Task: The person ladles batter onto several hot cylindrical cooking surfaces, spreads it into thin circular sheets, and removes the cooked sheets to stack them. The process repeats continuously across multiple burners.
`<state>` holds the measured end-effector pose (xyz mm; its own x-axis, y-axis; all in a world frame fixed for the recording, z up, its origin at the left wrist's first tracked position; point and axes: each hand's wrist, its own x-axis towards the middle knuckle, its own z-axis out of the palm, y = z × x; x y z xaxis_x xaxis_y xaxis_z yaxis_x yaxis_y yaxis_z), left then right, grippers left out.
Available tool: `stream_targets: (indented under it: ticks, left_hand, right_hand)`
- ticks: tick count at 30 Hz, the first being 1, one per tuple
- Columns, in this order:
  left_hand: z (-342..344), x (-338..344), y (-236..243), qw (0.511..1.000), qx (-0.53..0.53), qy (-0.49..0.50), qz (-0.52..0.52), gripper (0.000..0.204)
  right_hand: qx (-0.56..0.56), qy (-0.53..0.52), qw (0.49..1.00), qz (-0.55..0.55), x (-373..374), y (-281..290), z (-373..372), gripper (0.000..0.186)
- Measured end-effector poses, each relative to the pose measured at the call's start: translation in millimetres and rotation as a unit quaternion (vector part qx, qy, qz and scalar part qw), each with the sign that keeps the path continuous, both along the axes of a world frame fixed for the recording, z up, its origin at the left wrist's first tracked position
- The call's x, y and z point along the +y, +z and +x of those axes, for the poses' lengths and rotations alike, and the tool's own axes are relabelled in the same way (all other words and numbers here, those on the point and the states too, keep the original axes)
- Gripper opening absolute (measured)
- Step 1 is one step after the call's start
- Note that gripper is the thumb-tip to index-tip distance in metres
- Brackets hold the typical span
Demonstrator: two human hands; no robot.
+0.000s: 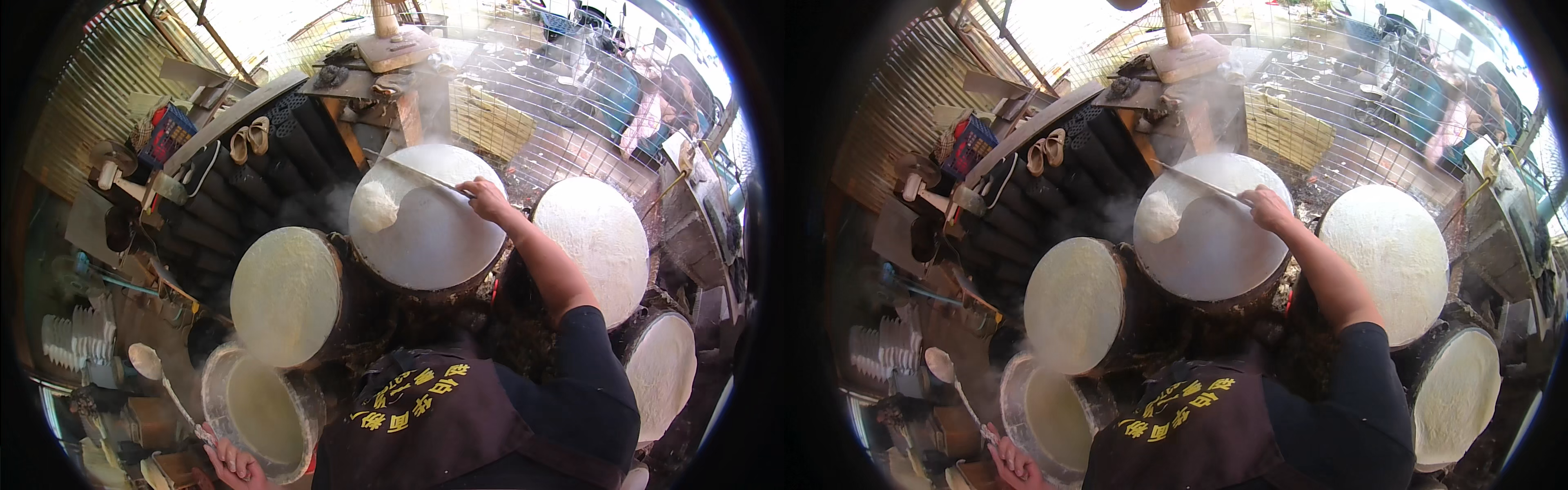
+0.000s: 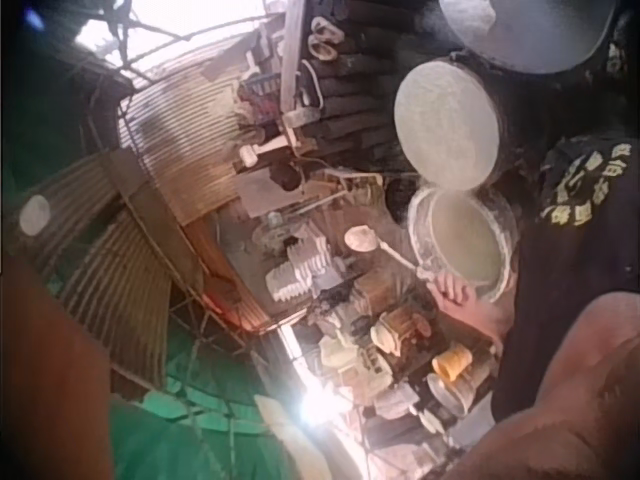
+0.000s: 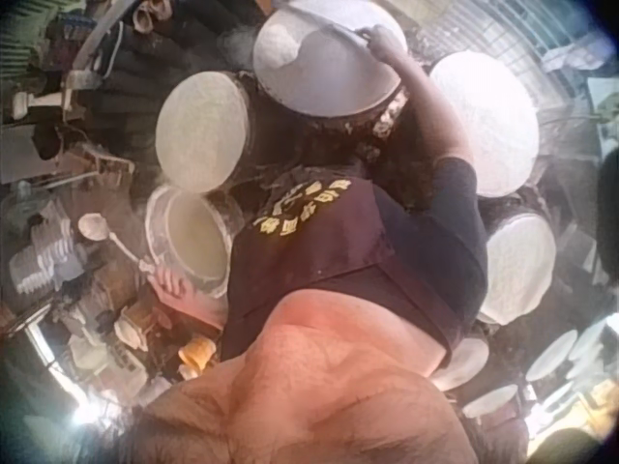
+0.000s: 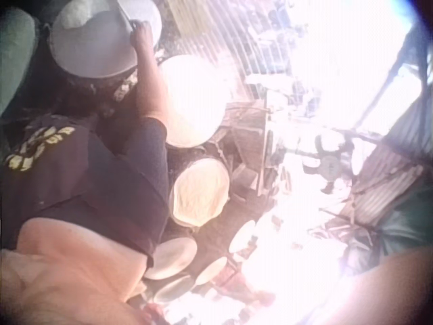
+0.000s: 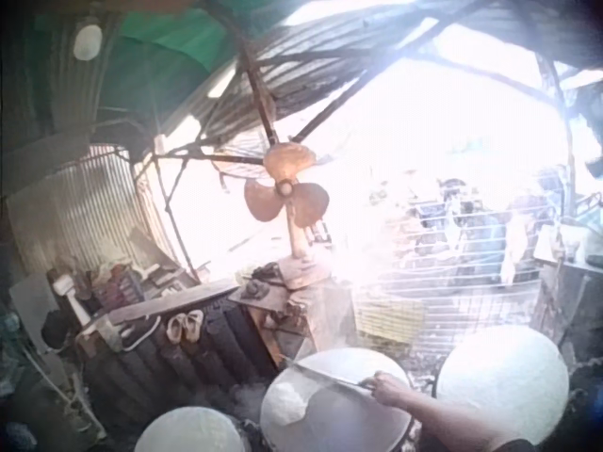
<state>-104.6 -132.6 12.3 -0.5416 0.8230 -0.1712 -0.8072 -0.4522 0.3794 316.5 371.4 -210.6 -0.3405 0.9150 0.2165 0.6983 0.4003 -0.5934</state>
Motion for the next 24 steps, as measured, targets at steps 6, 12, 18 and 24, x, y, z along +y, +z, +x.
stream_targets:
  ticks: [6,12,18,24]
  left_hand:
    - [4,-4,-4,1.000,-0.009,0.007,0.001,0.027]
    - [2,-2,-7,1.000,-0.009,-0.007,0.008,0.027]
    - [24,1,-1,0.999,-0.019,0.039,-0.001,0.026]
    - [5,-16,-12,1.000,-0.007,-0.016,0.002,0.029]
  right_hand:
    - [-0.027,0.163,0.982,-0.094,-31,17,2,0.034]
    - [-0.035,0.057,0.998,0.001,-6,13,2,0.034]
    - [-0.030,0.198,0.978,-0.065,-16,18,24,0.034]
    - [-0.055,0.117,0.991,-0.026,-3,25,26,0.035]
